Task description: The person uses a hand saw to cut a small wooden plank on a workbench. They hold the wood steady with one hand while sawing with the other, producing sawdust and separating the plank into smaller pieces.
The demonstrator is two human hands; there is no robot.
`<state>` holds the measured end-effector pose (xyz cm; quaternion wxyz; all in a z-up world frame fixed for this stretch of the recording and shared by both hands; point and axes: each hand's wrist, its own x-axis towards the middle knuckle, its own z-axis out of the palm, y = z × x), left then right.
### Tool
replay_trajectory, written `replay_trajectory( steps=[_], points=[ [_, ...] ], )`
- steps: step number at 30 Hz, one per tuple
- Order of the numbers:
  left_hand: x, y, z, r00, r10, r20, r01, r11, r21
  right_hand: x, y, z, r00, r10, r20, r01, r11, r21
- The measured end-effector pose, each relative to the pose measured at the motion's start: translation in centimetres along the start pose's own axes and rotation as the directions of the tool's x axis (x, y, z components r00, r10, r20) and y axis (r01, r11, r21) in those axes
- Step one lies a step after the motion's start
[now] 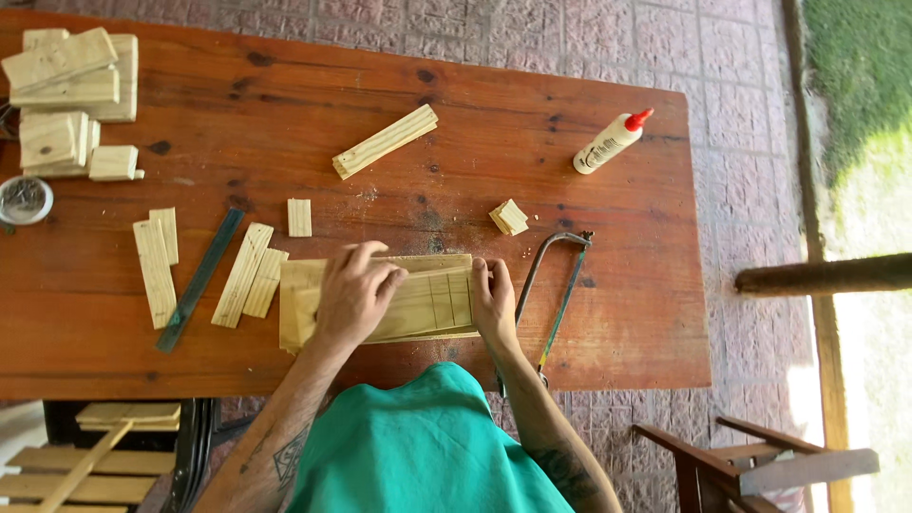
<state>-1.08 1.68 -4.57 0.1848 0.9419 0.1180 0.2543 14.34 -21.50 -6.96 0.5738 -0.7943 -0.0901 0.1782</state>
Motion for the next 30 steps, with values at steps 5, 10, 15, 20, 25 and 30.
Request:
replay_trajectory(
  steps=[5, 10, 15, 20, 25, 30],
  points=[
    [0.2, -1.2, 0.7, 0.989, 0.039, 0.145, -0.025, 0.994, -0.102, -0.1, -0.7, -0.7, 0.999, 0.023, -0.042, -0.031, 0.978, -0.208],
    [0.8, 1.6, 0.3, 0.841, 0.250, 0.480, -0.145, 0.959, -0.245, -1.9, -3.3, -2.7, 0.993, 0.037, -0.111, -0.059, 0.978, -0.201],
    [-0.4, 1.0, 5.0, 0.835, 0.346, 0.427, -0.249, 0.931, -0.268, -5.4, -1.1, -7.2, 0.984, 0.067, -0.164, -0.117, 0.941, -0.319],
    [1.4, 1.7, 4.3, 0.794, 0.402, 0.457, -0.290, 0.910, -0.297, -14.1, 16.6, -10.7, 0.949, -0.168, -0.265, -0.104, 0.627, -0.772],
    [2.6, 2.7, 2.7, 0.785, 0.419, 0.455, -0.316, 0.904, -0.288, -20.9, 21.4, -8.8, 0.996, -0.071, -0.049, -0.016, 0.398, -0.917],
    [2.6, 2.9, 2.9, 0.728, 0.398, 0.559, -0.324, 0.918, -0.231, -18.1, 30.0, -9.7, 0.993, -0.105, -0.061, -0.021, 0.350, -0.937]
  ],
)
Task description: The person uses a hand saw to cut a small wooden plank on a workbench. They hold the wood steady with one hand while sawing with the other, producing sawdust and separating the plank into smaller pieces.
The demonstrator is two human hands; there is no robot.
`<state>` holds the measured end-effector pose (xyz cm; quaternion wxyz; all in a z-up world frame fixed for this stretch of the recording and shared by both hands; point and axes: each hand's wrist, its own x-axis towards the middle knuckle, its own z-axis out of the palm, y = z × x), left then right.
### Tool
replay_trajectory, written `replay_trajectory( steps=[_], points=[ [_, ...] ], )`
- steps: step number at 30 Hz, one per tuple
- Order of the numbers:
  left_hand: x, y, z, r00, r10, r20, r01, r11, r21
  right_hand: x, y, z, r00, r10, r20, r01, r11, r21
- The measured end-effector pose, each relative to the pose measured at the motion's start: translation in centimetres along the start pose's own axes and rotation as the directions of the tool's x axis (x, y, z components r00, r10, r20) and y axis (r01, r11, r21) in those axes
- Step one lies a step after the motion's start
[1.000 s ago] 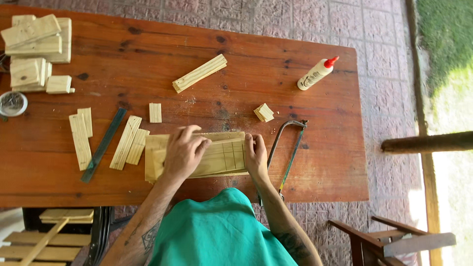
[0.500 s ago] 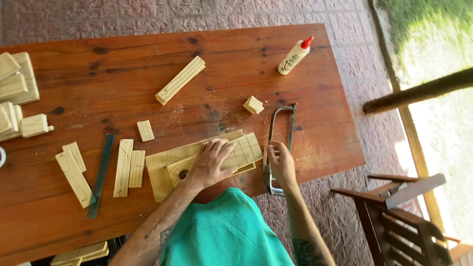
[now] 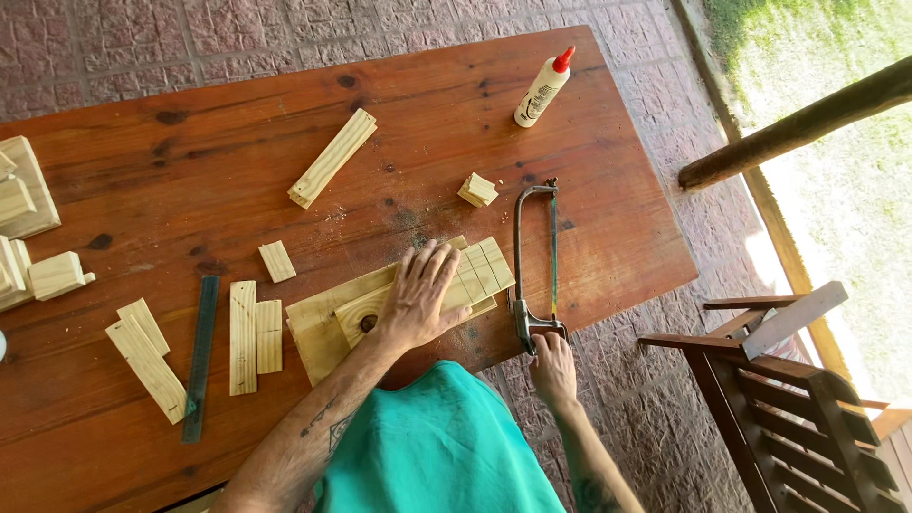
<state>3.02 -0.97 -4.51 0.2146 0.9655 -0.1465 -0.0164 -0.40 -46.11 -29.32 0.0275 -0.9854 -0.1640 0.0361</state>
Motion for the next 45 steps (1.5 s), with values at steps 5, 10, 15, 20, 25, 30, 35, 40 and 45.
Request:
replay_trajectory(
  steps=[5, 10, 15, 20, 25, 30, 35, 40, 45],
  points=[
    [0.0, -0.2, 0.6, 0.999, -0.014, -0.032, 0.014, 1.000, -0.008, 0.4, -0.8, -2.5, 0.996, -0.002, 0.090, 0.008, 0.998, -0.060],
    [0.6, -0.6, 3.2, 0.995, -0.088, -0.051, 0.089, 0.996, 0.018, -3.5, -1.2, -7.2, 0.994, 0.067, -0.086, -0.062, 0.996, 0.064],
    [0.9, -2.0, 6.1, 0.991, -0.020, -0.129, 0.051, 0.969, 0.243, -2.9, -2.4, -15.2, 0.956, 0.231, -0.182, -0.042, 0.720, 0.692],
    [1.2, -1.9, 6.1, 0.991, -0.018, -0.129, 0.062, 0.938, 0.341, -2.9, -4.5, -21.7, 0.907, 0.410, -0.099, -0.044, 0.326, 0.944],
    [1.1, -1.9, 5.7, 0.994, -0.046, -0.099, 0.077, 0.937, 0.341, -2.4, -9.2, -24.0, 0.933, 0.277, -0.229, 0.170, 0.220, 0.961],
    [0.6, -2.5, 6.3, 0.989, -0.094, -0.112, 0.120, 0.962, 0.247, -1.8, -11.8, -23.7, 0.961, 0.151, -0.230, 0.191, 0.238, 0.952],
    [0.0, -2.7, 6.7, 0.971, -0.153, -0.183, 0.194, 0.952, 0.236, -2.1, -11.4, -23.8, 0.973, 0.145, -0.177, 0.135, 0.261, 0.956],
    [-1.3, -3.1, 5.8, 0.963, -0.184, -0.198, 0.225, 0.951, 0.212, -2.6, -10.8, -23.0, 0.976, 0.083, -0.200, 0.172, 0.258, 0.951],
    [-2.7, -4.2, 5.5, 0.957, -0.192, -0.216, 0.234, 0.953, 0.192, -3.3, -11.7, -21.5, 0.974, 0.050, -0.219, 0.203, 0.230, 0.952]
  ],
)
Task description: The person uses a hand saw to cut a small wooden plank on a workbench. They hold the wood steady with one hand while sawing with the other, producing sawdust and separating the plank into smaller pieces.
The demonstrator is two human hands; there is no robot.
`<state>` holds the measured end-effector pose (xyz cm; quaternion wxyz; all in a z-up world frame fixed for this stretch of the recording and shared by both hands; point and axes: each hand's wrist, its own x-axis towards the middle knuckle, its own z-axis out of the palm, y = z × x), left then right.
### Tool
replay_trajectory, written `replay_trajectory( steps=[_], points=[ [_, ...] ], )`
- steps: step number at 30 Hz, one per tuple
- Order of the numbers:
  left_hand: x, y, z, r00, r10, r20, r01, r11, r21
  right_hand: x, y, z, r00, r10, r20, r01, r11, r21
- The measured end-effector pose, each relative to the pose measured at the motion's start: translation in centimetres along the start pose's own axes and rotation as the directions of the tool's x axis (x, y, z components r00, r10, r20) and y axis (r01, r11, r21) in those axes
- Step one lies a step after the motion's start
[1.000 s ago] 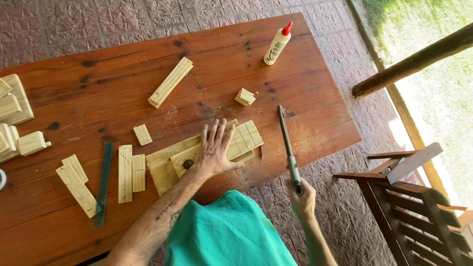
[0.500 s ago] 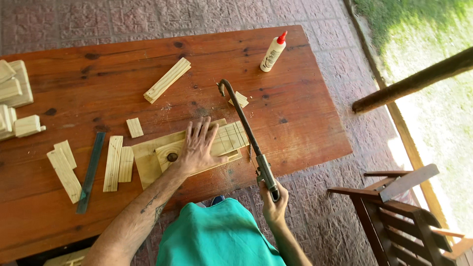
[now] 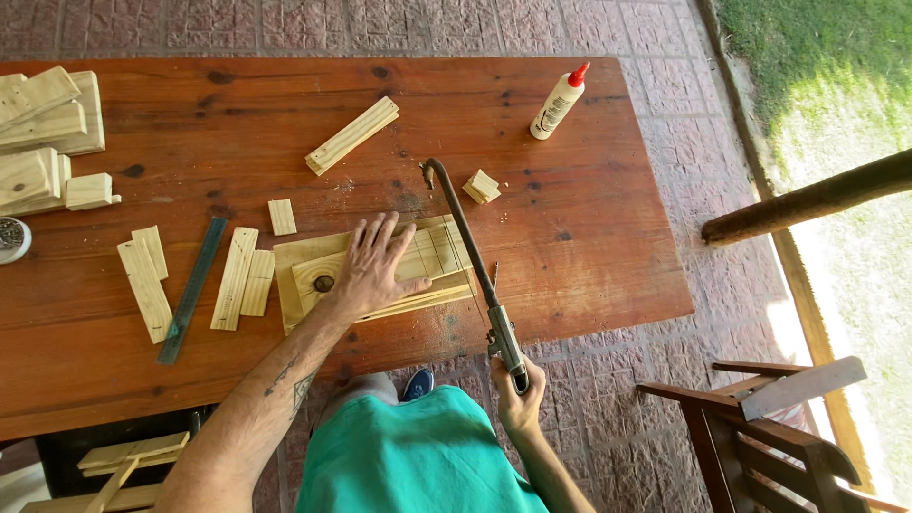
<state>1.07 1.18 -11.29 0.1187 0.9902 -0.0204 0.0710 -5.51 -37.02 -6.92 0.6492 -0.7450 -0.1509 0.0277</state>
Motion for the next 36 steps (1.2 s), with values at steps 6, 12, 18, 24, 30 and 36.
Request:
replay_trajectory(
  steps=[6, 12, 18, 24, 30, 36],
  points=[
    [-0.1, -0.6, -1.1, 0.999, 0.018, 0.028, -0.017, 1.000, -0.009, -1.3, 0.4, 0.2, 1.000, -0.004, 0.004, 0.004, 0.999, 0.035],
    [-0.1, -0.6, -1.1, 0.996, 0.028, 0.080, -0.031, 0.999, 0.038, -3.0, -1.6, 0.1, 0.999, -0.012, -0.043, 0.009, 0.998, -0.062],
    [-0.7, -0.6, -0.6, 0.994, 0.095, -0.045, -0.096, 0.995, -0.002, -1.8, -0.7, 3.1, 0.999, -0.009, -0.047, 0.008, 1.000, -0.020],
    [-0.1, -0.2, -5.4, 0.987, 0.061, 0.147, -0.034, 0.983, -0.180, -0.5, 6.1, 1.8, 0.993, -0.059, -0.102, 0.055, 0.998, -0.040],
    [-1.0, 0.1, -2.9, 0.999, 0.049, 0.013, -0.049, 0.999, -0.021, -5.8, 0.9, 0.5, 1.000, -0.017, 0.004, 0.017, 1.000, 0.003],
    [-1.0, -0.1, -3.1, 0.997, 0.076, 0.017, -0.076, 0.997, -0.010, -2.1, 0.4, 3.8, 0.996, 0.046, -0.075, -0.044, 0.999, 0.025]
  ],
)
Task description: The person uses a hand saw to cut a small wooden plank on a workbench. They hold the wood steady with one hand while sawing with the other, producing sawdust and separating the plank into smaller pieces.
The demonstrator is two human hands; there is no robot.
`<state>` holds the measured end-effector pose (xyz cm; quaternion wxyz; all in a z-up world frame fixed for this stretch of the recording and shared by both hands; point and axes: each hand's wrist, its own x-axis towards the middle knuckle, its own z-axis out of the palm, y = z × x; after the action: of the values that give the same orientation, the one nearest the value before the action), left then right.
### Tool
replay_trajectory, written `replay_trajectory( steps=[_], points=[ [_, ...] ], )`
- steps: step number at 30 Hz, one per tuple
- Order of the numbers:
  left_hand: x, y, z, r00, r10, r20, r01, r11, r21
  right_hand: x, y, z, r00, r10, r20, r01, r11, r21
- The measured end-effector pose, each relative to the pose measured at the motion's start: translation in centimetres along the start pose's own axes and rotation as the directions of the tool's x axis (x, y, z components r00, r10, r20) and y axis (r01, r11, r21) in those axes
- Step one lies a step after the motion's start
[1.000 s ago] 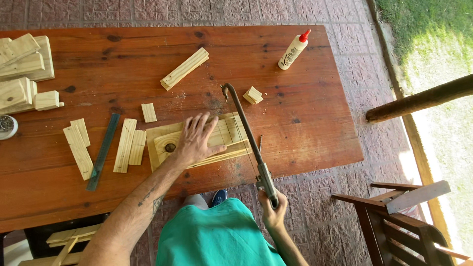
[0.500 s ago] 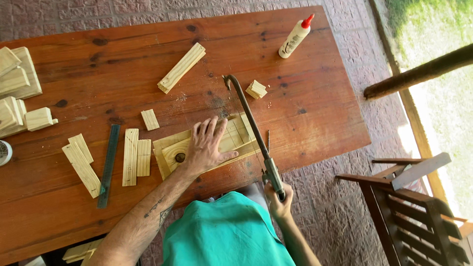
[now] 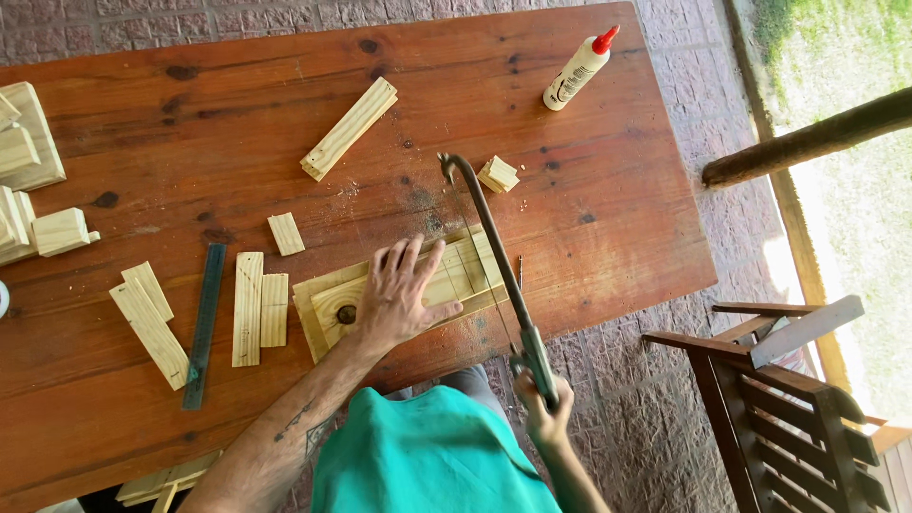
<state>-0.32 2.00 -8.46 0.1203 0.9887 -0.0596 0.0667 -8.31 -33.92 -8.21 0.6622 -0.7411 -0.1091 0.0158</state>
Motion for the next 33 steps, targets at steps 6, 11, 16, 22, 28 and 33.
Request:
replay_trajectory(
  steps=[6, 11, 16, 22, 28, 33],
  points=[
    [-0.2, 0.5, -1.1, 1.000, -0.031, 0.005, 0.031, 0.999, -0.018, -0.5, 0.3, -0.6, 0.998, -0.059, 0.035, 0.063, 0.988, -0.141],
    [0.1, 0.1, -1.1, 0.999, -0.020, 0.050, 0.019, 1.000, 0.018, -4.9, 1.9, -3.7, 0.990, -0.135, 0.025, 0.136, 0.990, -0.033],
    [-0.3, 0.1, -0.7, 0.998, -0.015, 0.064, 0.017, 0.999, -0.030, 0.9, 1.2, 0.7, 0.998, -0.070, 0.003, 0.070, 0.996, -0.054],
    [0.0, -0.1, -0.7, 1.000, -0.008, 0.000, 0.008, 1.000, -0.013, -3.1, -1.8, -2.5, 0.991, -0.069, 0.110, 0.083, 0.988, -0.128],
    [-1.1, -1.0, 0.0, 0.997, 0.027, -0.073, -0.031, 0.998, -0.046, -3.9, -3.9, -1.3, 0.998, 0.006, 0.063, 0.006, 0.984, -0.178],
    [-1.8, -1.5, 0.0, 0.992, 0.110, 0.060, -0.114, 0.992, 0.062, -4.0, -4.7, -0.1, 0.986, -0.025, 0.167, 0.039, 0.996, -0.082]
  ],
)
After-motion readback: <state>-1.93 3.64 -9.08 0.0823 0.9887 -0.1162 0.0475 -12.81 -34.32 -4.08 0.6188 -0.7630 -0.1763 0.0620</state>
